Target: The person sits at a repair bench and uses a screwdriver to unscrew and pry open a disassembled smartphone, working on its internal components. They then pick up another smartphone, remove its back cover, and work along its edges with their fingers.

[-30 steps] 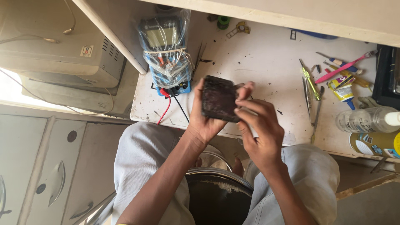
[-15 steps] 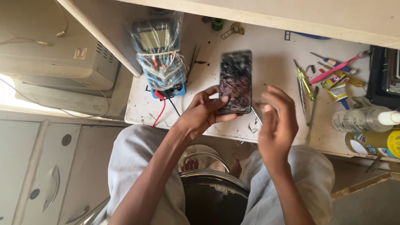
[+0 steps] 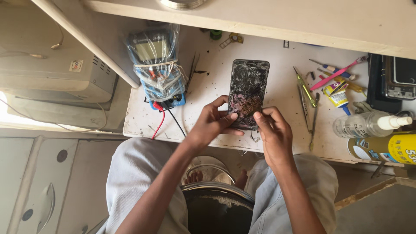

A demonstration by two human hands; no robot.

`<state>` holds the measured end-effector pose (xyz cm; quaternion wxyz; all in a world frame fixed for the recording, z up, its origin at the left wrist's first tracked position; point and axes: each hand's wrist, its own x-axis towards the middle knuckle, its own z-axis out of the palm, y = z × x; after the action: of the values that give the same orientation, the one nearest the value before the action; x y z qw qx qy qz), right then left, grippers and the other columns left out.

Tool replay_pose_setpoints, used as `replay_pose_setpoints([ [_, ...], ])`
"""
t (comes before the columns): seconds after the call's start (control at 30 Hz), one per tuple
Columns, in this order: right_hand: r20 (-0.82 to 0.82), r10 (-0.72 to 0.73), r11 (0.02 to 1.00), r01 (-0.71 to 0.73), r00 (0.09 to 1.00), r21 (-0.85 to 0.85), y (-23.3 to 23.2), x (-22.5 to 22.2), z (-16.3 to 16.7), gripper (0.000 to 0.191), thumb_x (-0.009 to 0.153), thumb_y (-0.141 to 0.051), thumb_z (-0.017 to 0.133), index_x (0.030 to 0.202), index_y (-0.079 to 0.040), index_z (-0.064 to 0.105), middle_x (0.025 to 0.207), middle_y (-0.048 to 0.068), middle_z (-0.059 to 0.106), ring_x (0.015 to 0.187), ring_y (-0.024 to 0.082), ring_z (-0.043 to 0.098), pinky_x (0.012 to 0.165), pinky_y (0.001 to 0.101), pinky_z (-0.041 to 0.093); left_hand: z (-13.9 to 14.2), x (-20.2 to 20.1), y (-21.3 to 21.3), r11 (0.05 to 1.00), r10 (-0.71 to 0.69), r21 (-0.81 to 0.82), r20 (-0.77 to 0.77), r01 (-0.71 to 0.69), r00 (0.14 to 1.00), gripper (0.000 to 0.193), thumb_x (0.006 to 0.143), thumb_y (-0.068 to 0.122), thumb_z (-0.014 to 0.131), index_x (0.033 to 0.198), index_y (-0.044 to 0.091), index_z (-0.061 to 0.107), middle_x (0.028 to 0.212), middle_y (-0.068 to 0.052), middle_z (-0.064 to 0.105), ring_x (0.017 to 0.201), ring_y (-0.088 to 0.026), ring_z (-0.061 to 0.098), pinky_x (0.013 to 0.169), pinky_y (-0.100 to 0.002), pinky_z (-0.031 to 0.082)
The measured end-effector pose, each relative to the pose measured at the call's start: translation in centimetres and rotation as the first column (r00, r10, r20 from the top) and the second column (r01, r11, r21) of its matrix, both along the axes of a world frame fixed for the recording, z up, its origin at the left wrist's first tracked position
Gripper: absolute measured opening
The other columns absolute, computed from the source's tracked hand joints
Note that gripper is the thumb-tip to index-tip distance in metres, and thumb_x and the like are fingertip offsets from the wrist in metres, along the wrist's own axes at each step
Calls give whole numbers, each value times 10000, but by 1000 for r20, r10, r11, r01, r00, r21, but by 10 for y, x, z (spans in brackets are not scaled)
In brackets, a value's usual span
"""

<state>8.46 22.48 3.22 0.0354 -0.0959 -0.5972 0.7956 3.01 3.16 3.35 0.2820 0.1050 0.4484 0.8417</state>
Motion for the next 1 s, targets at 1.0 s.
replay_pose_setpoints([
  [1.0,-59,1,849,30,998,527,-12,3,22,183,1043,-217,619,1031,-37,649,688,-99,446,617,-1,337,524,218,274,-11,-2,-4,941,247,-185,-192,-282,950,230,999,98,684,827,20,553,832,-19,668,822,-55,597,756,-280,533],
])
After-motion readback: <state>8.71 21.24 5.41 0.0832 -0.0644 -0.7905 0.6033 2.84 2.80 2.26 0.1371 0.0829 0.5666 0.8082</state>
